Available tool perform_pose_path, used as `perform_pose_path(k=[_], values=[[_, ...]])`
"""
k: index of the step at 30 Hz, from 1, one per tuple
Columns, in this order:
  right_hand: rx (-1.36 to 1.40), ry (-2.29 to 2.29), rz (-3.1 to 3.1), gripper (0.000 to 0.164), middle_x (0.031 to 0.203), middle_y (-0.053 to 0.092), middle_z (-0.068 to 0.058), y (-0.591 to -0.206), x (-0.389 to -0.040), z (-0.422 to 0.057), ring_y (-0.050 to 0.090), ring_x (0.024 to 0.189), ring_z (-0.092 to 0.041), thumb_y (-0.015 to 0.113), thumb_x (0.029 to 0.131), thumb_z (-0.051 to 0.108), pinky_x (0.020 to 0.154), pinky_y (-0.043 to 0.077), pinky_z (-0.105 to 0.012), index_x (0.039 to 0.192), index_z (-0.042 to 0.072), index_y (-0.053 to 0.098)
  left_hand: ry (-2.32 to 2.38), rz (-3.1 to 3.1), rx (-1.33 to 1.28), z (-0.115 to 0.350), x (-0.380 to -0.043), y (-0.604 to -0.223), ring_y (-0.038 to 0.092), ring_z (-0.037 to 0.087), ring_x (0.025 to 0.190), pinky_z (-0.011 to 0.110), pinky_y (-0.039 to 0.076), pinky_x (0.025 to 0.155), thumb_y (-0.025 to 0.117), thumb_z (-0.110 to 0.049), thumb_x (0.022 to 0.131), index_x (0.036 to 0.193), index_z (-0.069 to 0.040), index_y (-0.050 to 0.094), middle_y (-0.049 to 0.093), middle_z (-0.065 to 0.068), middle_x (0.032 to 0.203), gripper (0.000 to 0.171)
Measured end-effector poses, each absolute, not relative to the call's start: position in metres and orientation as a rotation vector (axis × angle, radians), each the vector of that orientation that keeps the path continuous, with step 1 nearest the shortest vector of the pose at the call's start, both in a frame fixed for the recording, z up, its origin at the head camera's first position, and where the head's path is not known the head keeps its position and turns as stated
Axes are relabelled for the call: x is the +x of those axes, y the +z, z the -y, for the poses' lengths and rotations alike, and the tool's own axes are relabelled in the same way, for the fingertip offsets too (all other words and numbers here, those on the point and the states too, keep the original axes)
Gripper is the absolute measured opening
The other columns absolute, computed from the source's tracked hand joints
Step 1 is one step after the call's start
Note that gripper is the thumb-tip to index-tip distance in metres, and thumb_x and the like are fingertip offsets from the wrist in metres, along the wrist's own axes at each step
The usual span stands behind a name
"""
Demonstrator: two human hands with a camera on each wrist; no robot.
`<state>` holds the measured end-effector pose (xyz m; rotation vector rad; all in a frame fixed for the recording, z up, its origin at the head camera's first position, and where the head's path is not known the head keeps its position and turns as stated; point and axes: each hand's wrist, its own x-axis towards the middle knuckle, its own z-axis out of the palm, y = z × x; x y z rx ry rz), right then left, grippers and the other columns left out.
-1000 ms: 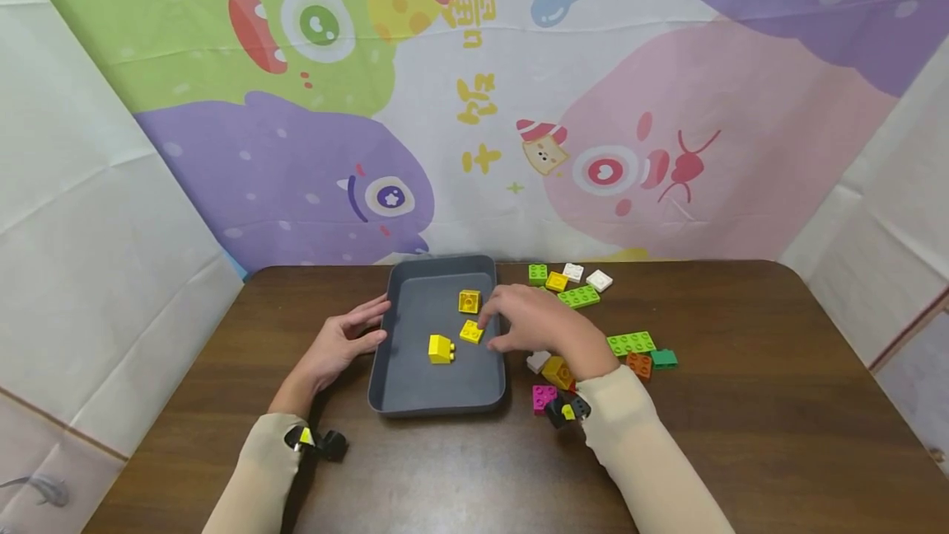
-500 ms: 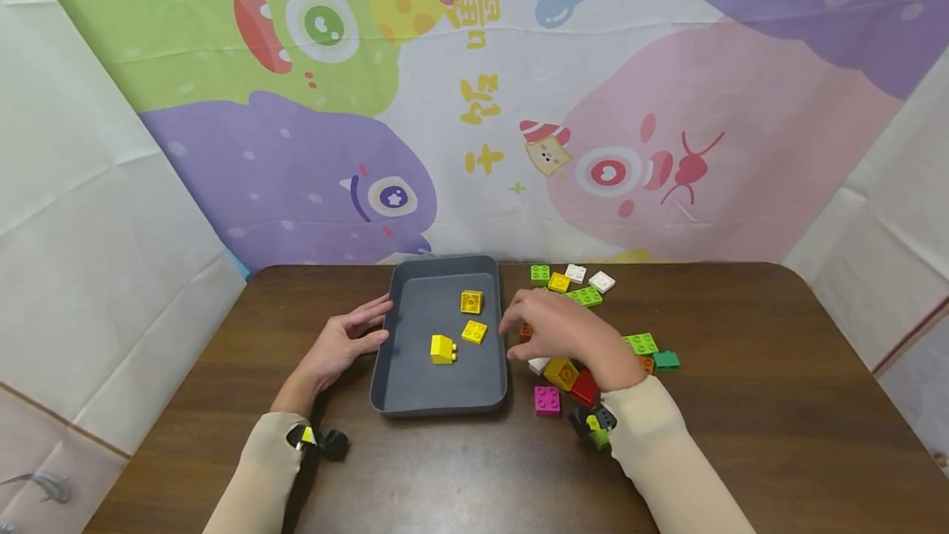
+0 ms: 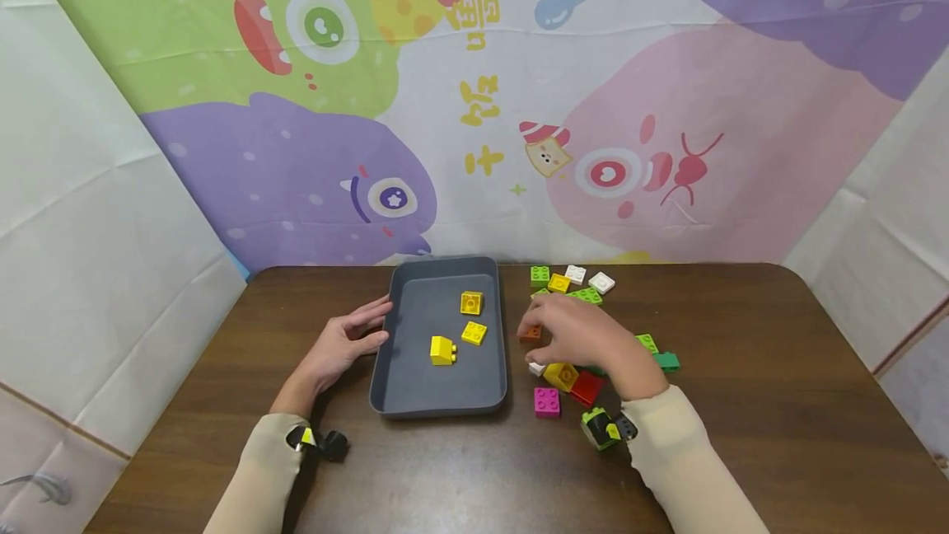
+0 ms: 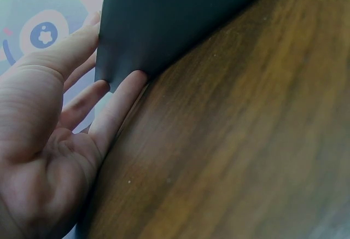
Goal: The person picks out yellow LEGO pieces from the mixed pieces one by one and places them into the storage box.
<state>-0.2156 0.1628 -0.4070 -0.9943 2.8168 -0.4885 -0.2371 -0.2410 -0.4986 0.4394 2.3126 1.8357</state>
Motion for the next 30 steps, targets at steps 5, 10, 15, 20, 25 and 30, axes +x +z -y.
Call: perform_pose_path(k=[5,10,15,20,25,30], values=[[-0.974,-0.518,-2.836,0.032,0.12,0.068,-0.003,-0.406,-0.213,-0.171,0.061,0.109,-0.025,0.083,0.08,0.032,0.092,0.057,-0.05,0.108,0.019,0.078,1.831,-2.313,0.433,0.241,-0.236,-0.498,0.044,0.034,0.14,0.019,0.057,0.088,0.074,-0.021,0.091,0.146,-0.004,0.051,0.036,0.004,0.163,0.061],[-0.954,-0.542,-2.862,0.032,0.119,0.069,-0.003,-0.401,-0.213,-0.182,0.06,0.11,-0.026,0.084,0.079,0.032,0.093,0.057,-0.052,0.108,0.02,0.078,1.821,-2.321,0.428,0.241,-0.236,-0.497,0.045,0.033,0.14,0.02,0.057,0.089,0.074,-0.023,0.091,0.146,-0.006,0.051,0.037,0.003,0.163,0.063],[-0.935,-0.551,-2.879,0.032,0.12,0.068,-0.003,-0.397,-0.214,-0.194,0.059,0.111,-0.025,0.084,0.078,0.032,0.093,0.056,-0.052,0.108,0.023,0.078,1.822,-2.325,0.423,0.241,-0.237,-0.497,0.045,0.032,0.14,0.019,0.057,0.089,0.074,-0.023,0.09,0.146,-0.007,0.052,0.038,0.002,0.162,0.062],[-0.94,-0.567,-2.893,0.031,0.125,0.068,-0.005,-0.396,-0.215,-0.201,0.058,0.116,-0.028,0.084,0.079,0.033,0.097,0.053,-0.057,0.108,0.028,0.077,1.819,-2.33,0.416,0.242,-0.237,-0.496,0.045,0.032,0.14,0.019,0.057,0.089,0.074,-0.023,0.091,0.146,-0.007,0.052,0.038,0.001,0.162,0.062],[-0.984,-0.591,-2.891,0.029,0.122,0.066,-0.002,-0.394,-0.214,-0.2,0.059,0.111,-0.025,0.085,0.078,0.032,0.092,0.057,-0.051,0.105,0.028,0.077,1.826,-2.329,0.413,0.242,-0.237,-0.496,0.044,0.032,0.14,0.018,0.057,0.088,0.074,-0.023,0.091,0.146,-0.007,0.052,0.038,0.002,0.162,0.062],[-1.023,-0.631,-2.825,0.024,0.121,0.062,-0.003,-0.39,-0.209,-0.197,0.064,0.087,-0.019,0.085,0.079,0.029,0.081,0.06,-0.041,0.101,0.025,0.078,1.836,-2.32,0.439,0.241,-0.236,-0.497,0.044,0.035,0.14,0.018,0.057,0.087,0.074,-0.021,0.091,0.146,-0.006,0.052,0.037,0.006,0.162,0.061]])
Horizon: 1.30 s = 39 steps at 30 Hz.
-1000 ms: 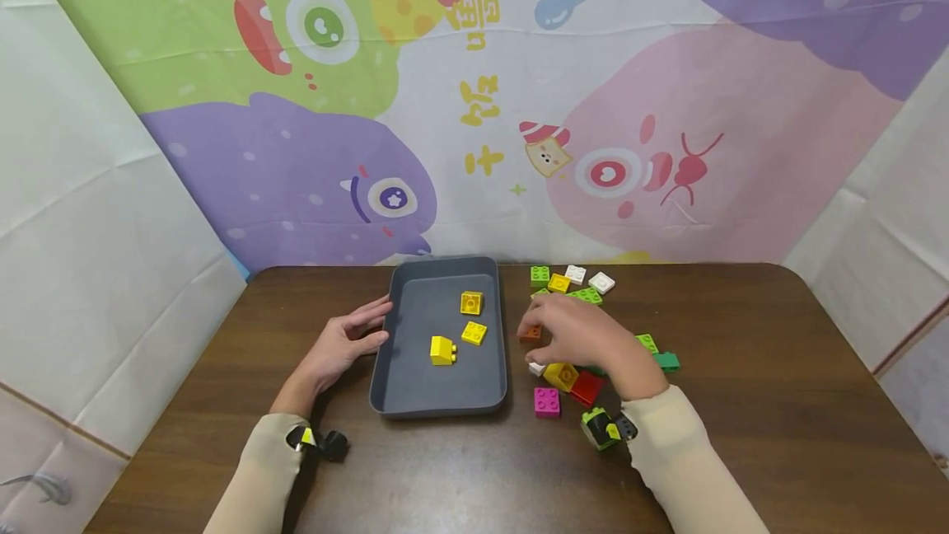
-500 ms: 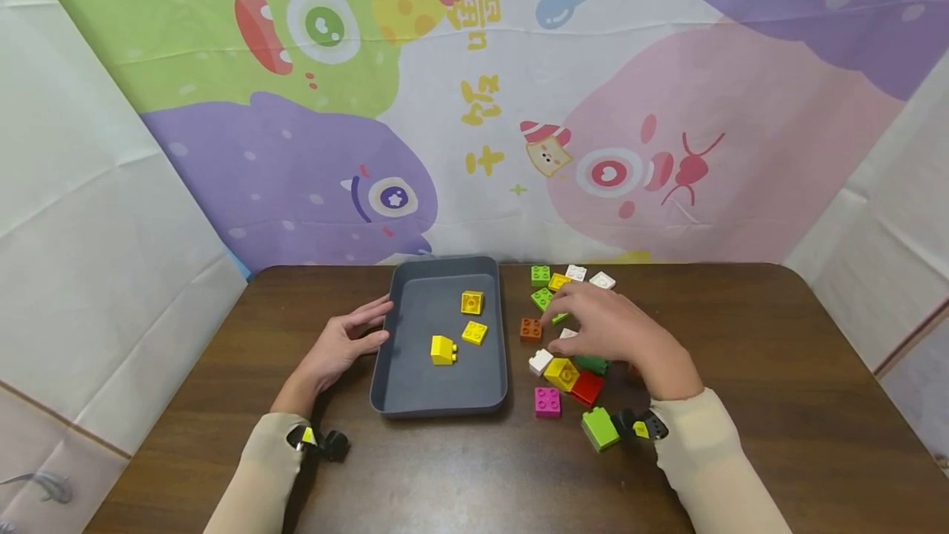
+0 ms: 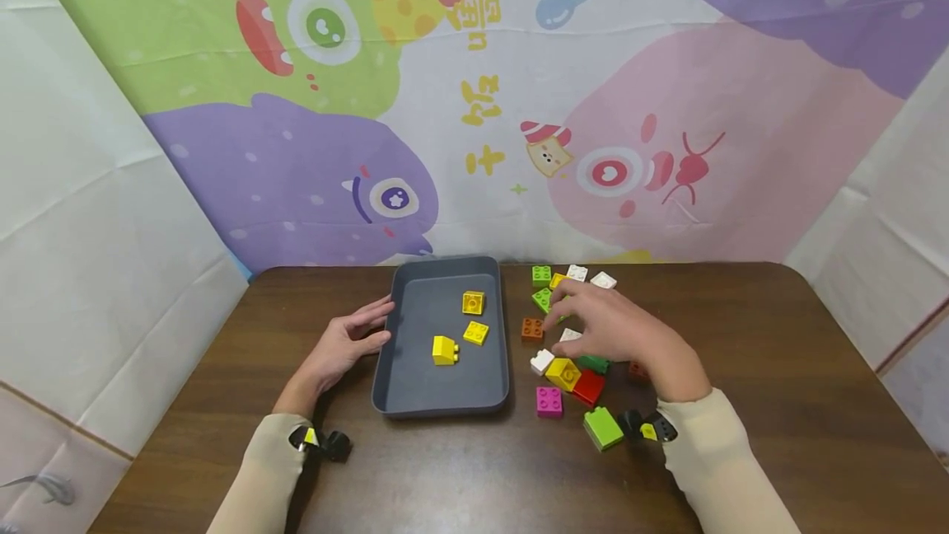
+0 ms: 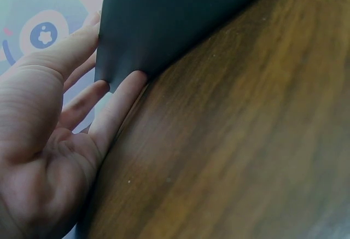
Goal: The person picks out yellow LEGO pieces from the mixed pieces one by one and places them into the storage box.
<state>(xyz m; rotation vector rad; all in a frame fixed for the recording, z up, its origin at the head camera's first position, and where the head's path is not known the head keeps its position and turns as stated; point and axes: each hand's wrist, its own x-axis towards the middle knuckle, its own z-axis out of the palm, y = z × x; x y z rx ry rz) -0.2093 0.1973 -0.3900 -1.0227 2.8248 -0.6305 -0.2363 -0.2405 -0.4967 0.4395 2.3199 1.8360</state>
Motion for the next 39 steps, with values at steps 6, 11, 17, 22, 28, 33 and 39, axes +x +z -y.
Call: perform_pose_path(k=[6,11,17,22,28,33,39], values=[[-1.031,-0.644,-2.718,0.018,0.114,0.062,0.001,-0.387,-0.206,-0.195,0.063,0.082,-0.018,0.083,0.081,0.023,0.075,0.06,-0.035,0.098,0.024,0.079,1.839,-2.323,0.482,0.24,-0.237,-0.497,0.043,0.038,0.14,0.019,0.058,0.086,0.072,-0.019,0.092,0.146,-0.003,0.051,0.035,0.01,0.163,0.06],[-1.02,-0.651,-2.638,0.017,0.106,0.064,0.005,-0.389,-0.206,-0.193,0.062,0.098,-0.024,0.083,0.081,0.021,0.081,0.061,-0.039,0.098,0.023,0.08,1.824,-2.338,0.459,0.241,-0.238,-0.498,0.045,0.035,0.139,0.017,0.057,0.087,0.073,-0.021,0.092,0.146,-0.005,0.052,0.038,0.006,0.162,0.06],[-1.028,-0.659,-2.579,0.016,0.1,0.067,0.006,-0.392,-0.205,-0.192,0.062,0.096,-0.024,0.085,0.08,0.02,0.081,0.06,-0.043,0.095,0.022,0.08,1.8,-2.344,0.429,0.241,-0.237,-0.499,0.045,0.032,0.14,0.018,0.056,0.089,0.073,-0.022,0.092,0.147,-0.008,0.052,0.037,0.002,0.162,0.06],[-1.03,-0.65,-2.57,0.016,0.099,0.068,0.007,-0.395,-0.204,-0.192,0.063,0.096,-0.024,0.085,0.079,0.019,0.083,0.06,-0.046,0.094,0.022,0.08,1.805,-2.338,0.42,0.241,-0.236,-0.5,0.045,0.032,0.14,0.019,0.056,0.09,0.073,-0.022,0.092,0.146,-0.009,0.052,0.038,0.002,0.162,0.06],[-1.016,-0.62,-2.574,0.016,0.099,0.068,0.007,-0.399,-0.203,-0.192,0.064,0.095,-0.024,0.084,0.08,0.018,0.083,0.06,-0.045,0.094,0.022,0.08,1.812,-2.331,0.426,0.241,-0.236,-0.5,0.045,0.033,0.14,0.018,0.056,0.088,0.073,-0.022,0.092,0.146,-0.008,0.052,0.037,0.003,0.162,0.06],[-1.022,-0.592,-2.58,0.015,0.098,0.069,0.006,-0.401,-0.203,-0.19,0.064,0.093,-0.024,0.084,0.079,0.017,0.081,0.059,-0.043,0.093,0.021,0.08,1.828,-2.324,0.442,0.241,-0.236,-0.499,0.045,0.033,0.14,0.019,0.057,0.088,0.073,-0.021,0.091,0.146,-0.006,0.052,0.037,0.004,0.162,0.061],[-0.998,-0.569,-2.579,0.015,0.099,0.071,0.006,-0.404,-0.203,-0.185,0.066,0.094,-0.022,0.085,0.078,0.015,0.084,0.059,-0.044,0.091,0.02,0.081,1.825,-2.332,0.437,0.24,-0.237,-0.498,0.045,0.034,0.139,0.019,0.057,0.088,0.074,-0.022,0.091,0.146,-0.006,0.052,0.038,0.003,0.162,0.062]])
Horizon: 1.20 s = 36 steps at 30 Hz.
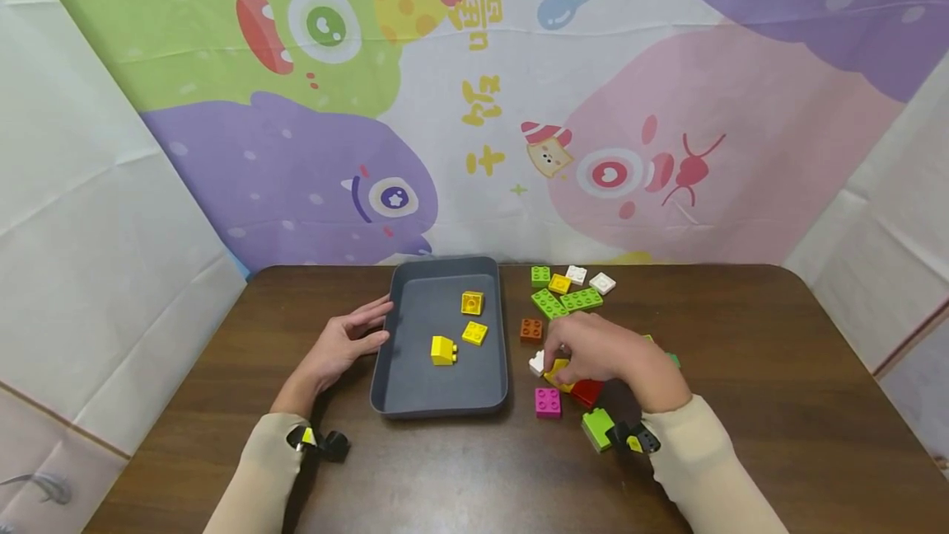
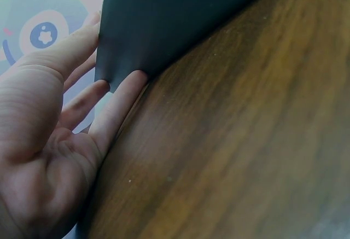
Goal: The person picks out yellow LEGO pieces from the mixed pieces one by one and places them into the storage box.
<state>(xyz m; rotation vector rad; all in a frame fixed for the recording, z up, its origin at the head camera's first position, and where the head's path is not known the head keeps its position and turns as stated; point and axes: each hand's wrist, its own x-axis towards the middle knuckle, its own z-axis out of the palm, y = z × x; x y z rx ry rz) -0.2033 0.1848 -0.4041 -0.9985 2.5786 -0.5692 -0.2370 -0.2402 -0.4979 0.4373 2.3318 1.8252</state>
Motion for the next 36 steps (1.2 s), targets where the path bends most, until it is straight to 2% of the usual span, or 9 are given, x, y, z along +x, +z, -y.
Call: perform_pose_path(k=[9,22,36], values=[[-1.03,-0.535,-2.592,0.013,0.096,0.069,0.008,-0.412,-0.205,-0.18,0.065,0.088,-0.015,0.086,0.076,0.014,0.08,0.059,-0.04,0.087,0.02,0.081,1.802,-2.349,0.429,0.241,-0.238,-0.498,0.046,0.032,0.139,0.017,0.056,0.09,0.075,-0.025,0.09,0.146,-0.01,0.053,0.038,0.002,0.162,0.062],[-0.967,-0.536,-2.575,0.015,0.09,0.061,0.005,-0.416,-0.205,-0.177,0.058,0.083,-0.018,0.087,0.075,0.015,0.071,0.054,-0.033,0.085,0.022,0.078,1.838,-2.32,0.456,0.24,-0.237,-0.497,0.044,0.037,0.139,0.017,0.057,0.087,0.073,-0.02,0.091,0.146,-0.005,0.052,0.037,0.008,0.163,0.06],[-0.909,-0.503,-2.552,0.018,0.092,0.062,0.005,-0.414,-0.203,-0.174,0.061,0.088,-0.019,0.087,0.075,0.016,0.077,0.056,-0.038,0.089,0.024,0.08,1.838,-2.302,0.452,0.24,-0.235,-0.494,0.044,0.037,0.141,0.017,0.056,0.088,0.072,-0.018,0.093,0.146,-0.005,0.051,0.035,0.009,0.163,0.059]])
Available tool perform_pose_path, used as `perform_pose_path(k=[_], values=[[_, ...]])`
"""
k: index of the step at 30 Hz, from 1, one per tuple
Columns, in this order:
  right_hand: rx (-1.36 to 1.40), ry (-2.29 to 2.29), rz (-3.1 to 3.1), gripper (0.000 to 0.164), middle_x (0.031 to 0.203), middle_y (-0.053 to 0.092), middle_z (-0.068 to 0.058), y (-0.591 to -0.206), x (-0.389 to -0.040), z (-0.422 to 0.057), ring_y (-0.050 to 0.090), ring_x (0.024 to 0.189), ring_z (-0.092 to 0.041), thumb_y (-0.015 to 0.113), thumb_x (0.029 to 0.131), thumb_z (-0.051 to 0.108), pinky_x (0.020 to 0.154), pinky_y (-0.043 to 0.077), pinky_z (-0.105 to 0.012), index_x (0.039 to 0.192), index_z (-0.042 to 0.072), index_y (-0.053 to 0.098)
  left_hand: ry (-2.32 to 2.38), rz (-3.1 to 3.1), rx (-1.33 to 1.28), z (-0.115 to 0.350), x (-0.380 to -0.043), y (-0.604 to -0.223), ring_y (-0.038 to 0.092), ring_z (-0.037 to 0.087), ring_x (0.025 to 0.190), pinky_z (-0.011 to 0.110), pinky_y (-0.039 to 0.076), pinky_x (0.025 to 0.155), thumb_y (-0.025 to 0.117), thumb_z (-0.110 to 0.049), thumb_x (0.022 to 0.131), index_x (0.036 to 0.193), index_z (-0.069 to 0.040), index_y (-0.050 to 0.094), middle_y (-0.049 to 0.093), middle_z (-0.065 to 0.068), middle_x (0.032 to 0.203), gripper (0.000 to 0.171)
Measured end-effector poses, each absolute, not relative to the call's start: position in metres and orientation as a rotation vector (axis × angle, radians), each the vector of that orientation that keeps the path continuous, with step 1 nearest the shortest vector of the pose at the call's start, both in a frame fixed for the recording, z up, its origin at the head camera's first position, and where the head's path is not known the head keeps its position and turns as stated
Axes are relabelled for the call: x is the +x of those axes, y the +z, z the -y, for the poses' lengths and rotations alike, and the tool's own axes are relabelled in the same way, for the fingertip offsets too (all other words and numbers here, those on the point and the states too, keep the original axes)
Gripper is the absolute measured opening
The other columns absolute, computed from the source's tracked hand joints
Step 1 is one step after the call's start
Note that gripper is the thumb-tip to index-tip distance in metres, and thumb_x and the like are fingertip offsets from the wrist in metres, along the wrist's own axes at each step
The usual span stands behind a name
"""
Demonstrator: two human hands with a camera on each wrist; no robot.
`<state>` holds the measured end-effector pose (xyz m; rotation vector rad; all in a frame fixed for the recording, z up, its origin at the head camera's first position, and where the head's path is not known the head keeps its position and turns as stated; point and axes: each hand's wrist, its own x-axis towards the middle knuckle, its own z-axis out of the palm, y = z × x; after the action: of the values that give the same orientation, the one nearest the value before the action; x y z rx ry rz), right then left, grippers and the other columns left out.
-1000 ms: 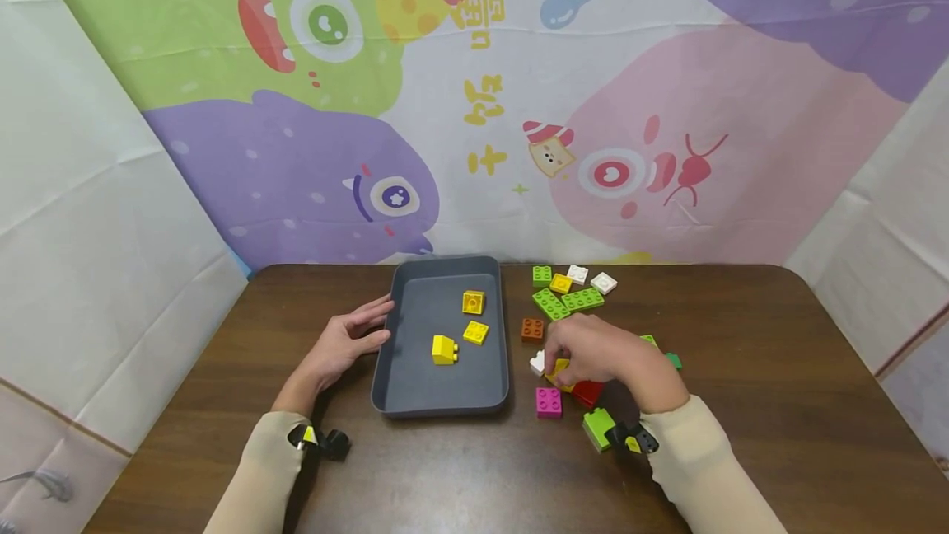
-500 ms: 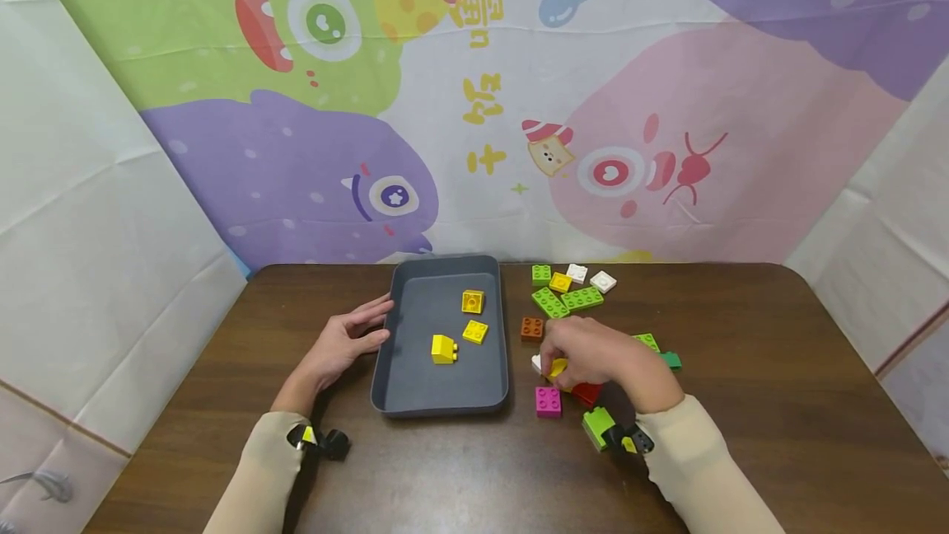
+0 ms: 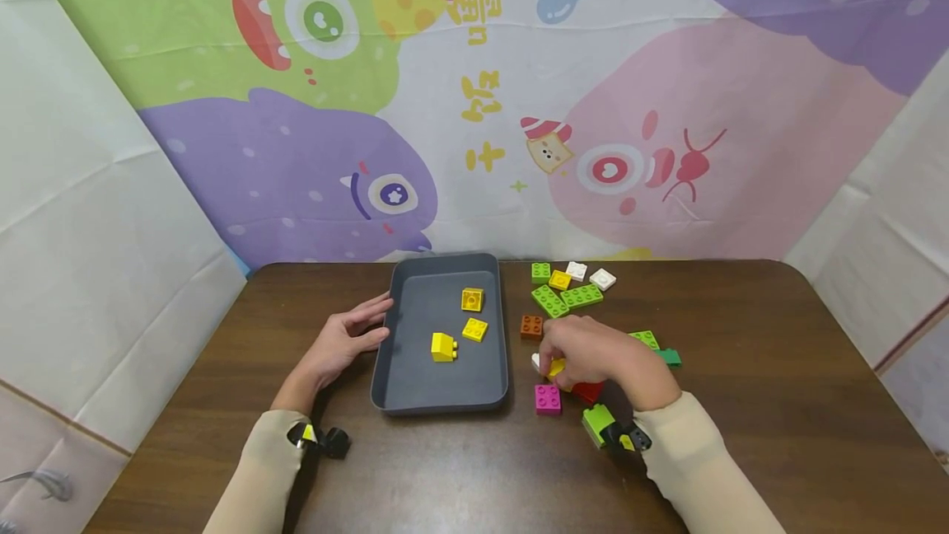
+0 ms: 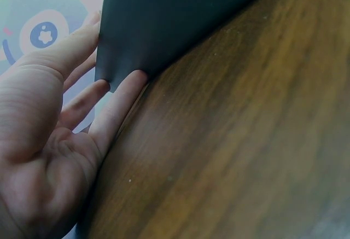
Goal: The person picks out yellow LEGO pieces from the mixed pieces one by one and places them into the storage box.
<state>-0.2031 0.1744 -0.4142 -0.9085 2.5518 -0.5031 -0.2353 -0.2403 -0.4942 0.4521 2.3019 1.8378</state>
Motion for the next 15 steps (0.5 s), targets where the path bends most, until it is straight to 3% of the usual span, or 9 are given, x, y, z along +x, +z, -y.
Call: perform_pose_path(k=[15], values=[[-0.88,-0.495,-2.55,0.017,0.091,0.061,0.007,-0.414,-0.2025,-0.1707,0.061,0.086,-0.017,0.087,0.075,0.016,0.078,0.058,-0.038,0.088,0.024,0.08,1.822,-2.319,0.458,0.2411,-0.2362,-0.4965,0.043,0.037,0.141,0.019,0.056,0.089,0.071,-0.02,0.093,0.146,-0.005,0.051,0.035,0.01,0.163,0.059]])
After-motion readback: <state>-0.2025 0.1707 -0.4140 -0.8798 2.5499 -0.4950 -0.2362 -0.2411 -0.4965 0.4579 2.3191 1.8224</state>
